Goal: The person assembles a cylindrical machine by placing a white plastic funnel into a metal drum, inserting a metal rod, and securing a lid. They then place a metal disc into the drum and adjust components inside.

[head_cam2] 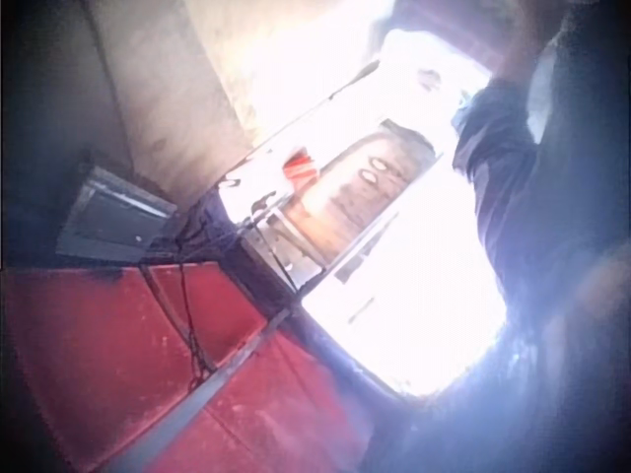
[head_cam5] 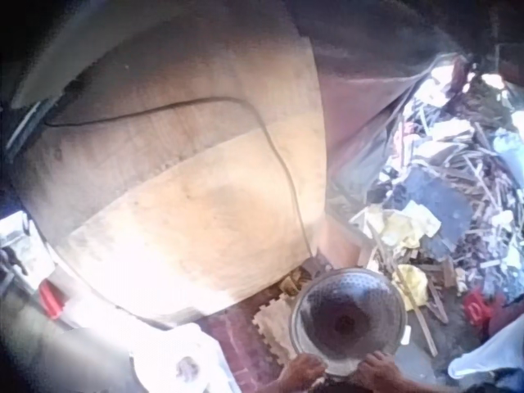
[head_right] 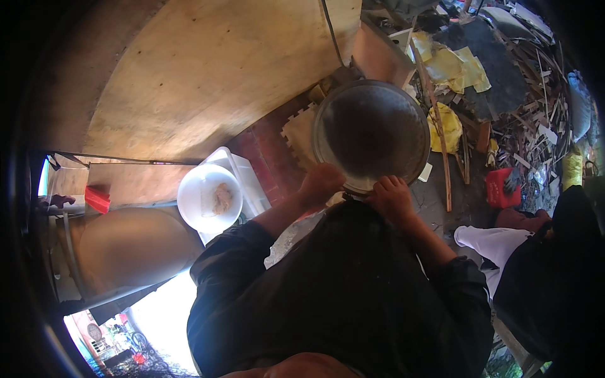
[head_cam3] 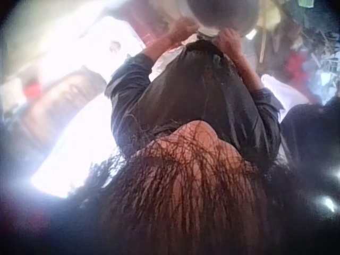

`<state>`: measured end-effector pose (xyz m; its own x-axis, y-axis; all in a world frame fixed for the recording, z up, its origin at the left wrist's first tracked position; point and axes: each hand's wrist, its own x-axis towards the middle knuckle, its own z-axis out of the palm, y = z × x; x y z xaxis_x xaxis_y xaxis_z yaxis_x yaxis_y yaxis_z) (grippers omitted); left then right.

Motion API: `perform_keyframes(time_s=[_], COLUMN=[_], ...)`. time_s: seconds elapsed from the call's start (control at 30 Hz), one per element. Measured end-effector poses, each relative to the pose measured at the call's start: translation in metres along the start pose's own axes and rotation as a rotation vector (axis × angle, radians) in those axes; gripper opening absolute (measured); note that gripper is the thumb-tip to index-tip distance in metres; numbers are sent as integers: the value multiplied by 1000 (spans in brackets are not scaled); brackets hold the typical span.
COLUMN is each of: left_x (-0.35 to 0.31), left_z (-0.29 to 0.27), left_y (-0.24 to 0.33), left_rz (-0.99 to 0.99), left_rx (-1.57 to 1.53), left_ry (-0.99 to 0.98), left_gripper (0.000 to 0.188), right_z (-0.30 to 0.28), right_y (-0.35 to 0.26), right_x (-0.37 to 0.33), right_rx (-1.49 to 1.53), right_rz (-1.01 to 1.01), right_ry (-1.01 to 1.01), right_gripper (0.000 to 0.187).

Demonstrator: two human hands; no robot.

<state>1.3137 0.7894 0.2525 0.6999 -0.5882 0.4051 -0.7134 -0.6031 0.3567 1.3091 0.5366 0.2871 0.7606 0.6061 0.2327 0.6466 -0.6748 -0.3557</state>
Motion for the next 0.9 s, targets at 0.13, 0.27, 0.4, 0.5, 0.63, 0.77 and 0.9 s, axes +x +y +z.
perform_keyframes(time_s=[0.13, 0.27, 0.4, 0.5, 0.63, 0.77, 0.9], left_x=[9, 14, 12, 8, 7, 18, 17], left_z=[7, 30, -1, -31, -44, -59, -57], left_y=[15, 33, 21, -8, -38, -48, -67], left_rz=[-23, -21, -37, -131, -78, -35, 57], left_rx=[-76, -165, -86, 25, 196, 200, 203], left_ry=[129, 96, 43, -68, -152, -192, -206], left_gripper=[22, 23, 36, 47, 58, 55, 47], right_z=[3, -22, -69, -37, -5, 1, -14], right_y=[22, 56, 49, 42, -2, -10, 4], right_x=[-8, -11, -2, -5, 7, 0, -5], right_rx=[-70, -110, -372, -106, 88, 173, 96], right_rz=[-92, -143, -42, 124, 65, 172, 189], right_ry=[-41, -57, 96, 133, 26, -17, 11], right_gripper=[26, 19, 10, 17, 21, 26, 25])
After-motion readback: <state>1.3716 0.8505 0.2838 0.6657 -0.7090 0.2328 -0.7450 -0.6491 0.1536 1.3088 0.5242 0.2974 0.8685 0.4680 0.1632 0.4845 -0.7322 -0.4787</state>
